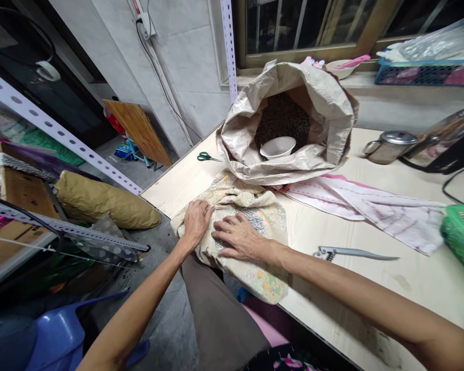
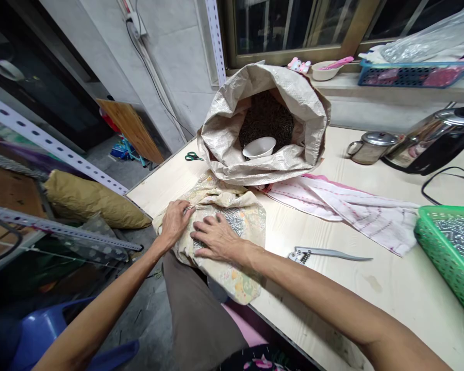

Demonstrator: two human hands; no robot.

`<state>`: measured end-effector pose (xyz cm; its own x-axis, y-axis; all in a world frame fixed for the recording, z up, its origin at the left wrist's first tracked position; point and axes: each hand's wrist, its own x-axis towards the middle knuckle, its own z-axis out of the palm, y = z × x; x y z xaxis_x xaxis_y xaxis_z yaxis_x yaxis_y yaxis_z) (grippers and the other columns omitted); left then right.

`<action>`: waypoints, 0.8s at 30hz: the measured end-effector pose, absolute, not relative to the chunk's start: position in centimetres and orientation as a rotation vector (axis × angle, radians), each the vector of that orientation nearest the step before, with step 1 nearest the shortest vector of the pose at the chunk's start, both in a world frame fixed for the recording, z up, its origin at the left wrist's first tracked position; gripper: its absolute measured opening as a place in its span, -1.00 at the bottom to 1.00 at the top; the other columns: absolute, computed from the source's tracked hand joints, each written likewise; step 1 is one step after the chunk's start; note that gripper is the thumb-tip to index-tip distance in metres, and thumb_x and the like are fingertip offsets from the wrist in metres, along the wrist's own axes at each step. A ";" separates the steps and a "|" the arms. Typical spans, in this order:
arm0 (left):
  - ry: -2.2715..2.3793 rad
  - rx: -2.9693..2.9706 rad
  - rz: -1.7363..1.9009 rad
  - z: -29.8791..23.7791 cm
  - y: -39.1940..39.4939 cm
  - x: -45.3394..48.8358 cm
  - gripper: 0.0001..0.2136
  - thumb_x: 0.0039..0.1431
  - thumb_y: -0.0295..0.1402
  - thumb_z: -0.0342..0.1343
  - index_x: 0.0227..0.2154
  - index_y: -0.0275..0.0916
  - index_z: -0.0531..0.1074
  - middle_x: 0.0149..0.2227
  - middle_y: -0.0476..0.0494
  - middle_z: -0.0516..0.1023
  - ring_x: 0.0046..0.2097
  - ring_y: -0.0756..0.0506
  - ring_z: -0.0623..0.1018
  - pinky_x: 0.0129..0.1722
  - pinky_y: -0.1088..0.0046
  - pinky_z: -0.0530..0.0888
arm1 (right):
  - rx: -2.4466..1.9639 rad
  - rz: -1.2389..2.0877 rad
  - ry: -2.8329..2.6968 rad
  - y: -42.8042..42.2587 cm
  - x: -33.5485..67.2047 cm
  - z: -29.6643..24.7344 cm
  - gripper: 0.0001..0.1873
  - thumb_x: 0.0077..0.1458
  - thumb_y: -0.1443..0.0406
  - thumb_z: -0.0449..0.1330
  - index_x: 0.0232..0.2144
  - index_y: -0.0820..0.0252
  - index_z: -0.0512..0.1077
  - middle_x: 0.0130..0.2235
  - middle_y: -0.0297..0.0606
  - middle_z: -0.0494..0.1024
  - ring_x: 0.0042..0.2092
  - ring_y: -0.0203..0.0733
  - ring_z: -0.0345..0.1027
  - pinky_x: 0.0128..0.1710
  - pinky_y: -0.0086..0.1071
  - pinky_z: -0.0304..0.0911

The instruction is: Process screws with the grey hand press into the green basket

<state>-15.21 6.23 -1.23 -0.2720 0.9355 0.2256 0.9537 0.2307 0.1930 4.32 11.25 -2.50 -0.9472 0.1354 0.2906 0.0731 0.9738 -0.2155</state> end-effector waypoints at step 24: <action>-1.989 -2.529 -0.214 -0.5 1.6 -6.5 -0.78 0.35 -0.33 -0.03 -0.31 -0.19 0.52 -0.28 -0.17 0.50 -0.16 -0.16 0.41 -0.18 0.28 0.39 | -0.815 0.329 -2.418 9.0 25.5 1.5 -0.66 0.31 0.26 0.06 0.10 0.05 0.38 0.17 -0.07 0.35 0.15 -0.01 0.29 0.08 -0.04 0.33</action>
